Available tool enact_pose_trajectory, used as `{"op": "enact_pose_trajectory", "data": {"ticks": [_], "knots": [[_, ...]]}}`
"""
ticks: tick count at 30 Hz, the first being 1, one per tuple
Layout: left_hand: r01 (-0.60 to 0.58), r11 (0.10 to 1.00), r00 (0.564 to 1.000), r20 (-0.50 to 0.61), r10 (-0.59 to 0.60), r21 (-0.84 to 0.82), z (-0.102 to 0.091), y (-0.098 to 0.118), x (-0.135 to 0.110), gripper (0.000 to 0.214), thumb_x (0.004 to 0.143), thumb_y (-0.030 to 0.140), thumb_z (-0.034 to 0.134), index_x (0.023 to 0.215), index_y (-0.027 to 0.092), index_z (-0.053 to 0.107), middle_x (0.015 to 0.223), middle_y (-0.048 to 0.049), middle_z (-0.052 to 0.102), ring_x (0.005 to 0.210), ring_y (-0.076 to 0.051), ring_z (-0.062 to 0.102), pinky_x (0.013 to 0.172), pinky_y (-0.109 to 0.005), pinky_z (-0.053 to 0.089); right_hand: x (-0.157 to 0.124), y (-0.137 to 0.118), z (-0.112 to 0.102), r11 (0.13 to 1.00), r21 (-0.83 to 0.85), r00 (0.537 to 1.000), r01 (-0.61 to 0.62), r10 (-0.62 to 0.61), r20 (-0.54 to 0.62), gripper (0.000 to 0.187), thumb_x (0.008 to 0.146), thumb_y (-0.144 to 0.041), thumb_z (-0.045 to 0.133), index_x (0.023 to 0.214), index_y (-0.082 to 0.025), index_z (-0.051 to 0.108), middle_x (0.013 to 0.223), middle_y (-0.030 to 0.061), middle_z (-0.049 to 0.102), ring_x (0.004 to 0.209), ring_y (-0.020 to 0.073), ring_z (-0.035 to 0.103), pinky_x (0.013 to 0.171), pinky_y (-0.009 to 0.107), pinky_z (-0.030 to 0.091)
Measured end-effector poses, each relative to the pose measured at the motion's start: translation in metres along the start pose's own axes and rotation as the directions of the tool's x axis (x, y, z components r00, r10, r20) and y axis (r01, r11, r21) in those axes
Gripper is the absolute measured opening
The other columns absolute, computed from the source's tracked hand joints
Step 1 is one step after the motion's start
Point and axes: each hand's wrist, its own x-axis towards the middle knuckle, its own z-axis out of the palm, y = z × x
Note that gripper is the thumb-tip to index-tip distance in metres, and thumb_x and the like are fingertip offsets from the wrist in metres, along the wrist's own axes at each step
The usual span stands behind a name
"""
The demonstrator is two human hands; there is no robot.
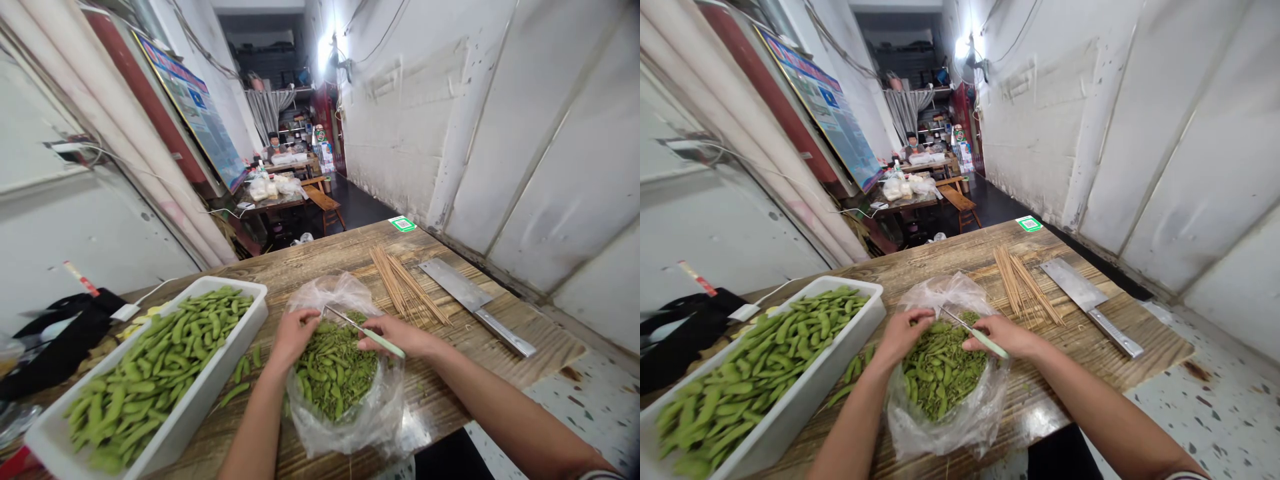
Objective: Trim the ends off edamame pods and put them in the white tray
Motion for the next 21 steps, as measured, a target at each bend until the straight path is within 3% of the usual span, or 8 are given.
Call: {"op": "enact_pose_trajectory", "data": {"ticks": [3, 9, 11, 14, 17, 21], "knots": [[-0.068, 0.962, 0.996, 0.069, 0.052, 0.263, 0.006, -0.009, 0.0, 0.015, 0.053, 0.015, 0.07, 0.066, 0.023, 0.073, 0.051, 0.0005, 0.057, 0.061, -0.019, 0.053, 0.06, -0.025, 0.033, -0.001, -0.002, 0.001, 1.0, -0.006, 1.0, -0.005, 0.005, 0.004, 0.047, 0.071, -0.059, 0.063, 0.083, -0.015, 0.055, 0.047, -0.0081, 0.042, 0.041, 0.0069, 0.038, 0.041, 0.019, 0.027], [-0.192, 0.913, 0.981, 0.083, 0.174, 0.361, 0.02, -0.009, -0.002, 0.014, 0.057, 0.013, 0.066, 0.066, 0.021, 0.071, 0.062, -0.0007, 0.057, 0.062, -0.016, 0.049, 0.061, -0.024, 0.03, -0.006, -0.009, -0.005, 0.997, -0.058, 0.999, 0.048, -0.048, 0.012, 0.046, 0.076, -0.056, 0.06, 0.092, -0.014, 0.056, 0.055, -0.0066, 0.043, 0.048, 0.0077, 0.041, 0.046, 0.02, 0.03], [-0.142, 0.939, 0.99, 0.067, 0.127, 0.313, 0.021, -0.003, -0.004, 0.01, 0.058, 0.017, 0.066, 0.067, 0.019, 0.069, 0.054, 0.0032, 0.049, 0.055, -0.013, 0.043, 0.057, -0.023, 0.028, -0.007, -0.01, -0.008, 0.992, -0.106, 0.998, 0.063, -0.064, -0.006, 0.047, 0.077, -0.057, 0.058, 0.095, -0.014, 0.057, 0.058, -0.0056, 0.044, 0.051, 0.0083, 0.041, 0.048, 0.021, 0.03], [0.009, 0.994, 0.998, 0.053, -0.015, 0.112, 0.021, 0.006, -0.007, 0.016, 0.06, 0.028, 0.067, 0.071, 0.016, 0.066, 0.051, 0.0061, 0.044, 0.049, -0.01, 0.039, 0.052, -0.021, 0.027, -0.009, -0.012, -0.013, 0.978, -0.2, 0.998, 0.068, -0.07, 0.0, 0.047, 0.077, -0.058, 0.058, 0.092, -0.013, 0.059, 0.063, -0.0034, 0.048, 0.056, 0.0097, 0.042, 0.051, 0.021, 0.031], [0.134, 0.989, 0.987, 0.099, -0.127, -0.066, 0.02, 0.01, -0.009, 0.024, 0.058, 0.034, 0.069, 0.07, 0.014, 0.064, 0.055, 0.0053, 0.048, 0.047, -0.008, 0.037, 0.048, -0.02, 0.026, -0.01, -0.011, -0.016, 0.967, -0.241, 0.997, 0.081, -0.077, 0.028, 0.047, 0.076, -0.058, 0.058, 0.089, -0.013, 0.061, 0.069, -0.0015, 0.05, 0.062, 0.0115, 0.045, 0.055, 0.021, 0.033], [0.219, 0.968, 0.968, 0.152, -0.2, -0.122, 0.019, 0.01, -0.011, 0.031, 0.055, 0.038, 0.072, 0.071, 0.013, 0.062, 0.054, 0.0061, 0.045, 0.045, -0.006, 0.032, 0.044, -0.019, 0.021, -0.01, -0.01, -0.016, 0.965, -0.235, 0.994, 0.112, -0.104, 0.045, 0.047, 0.076, -0.057, 0.059, 0.092, -0.014, 0.061, 0.076, -0.0005, 0.052, 0.069, 0.0128, 0.046, 0.06, 0.022, 0.035]]}}
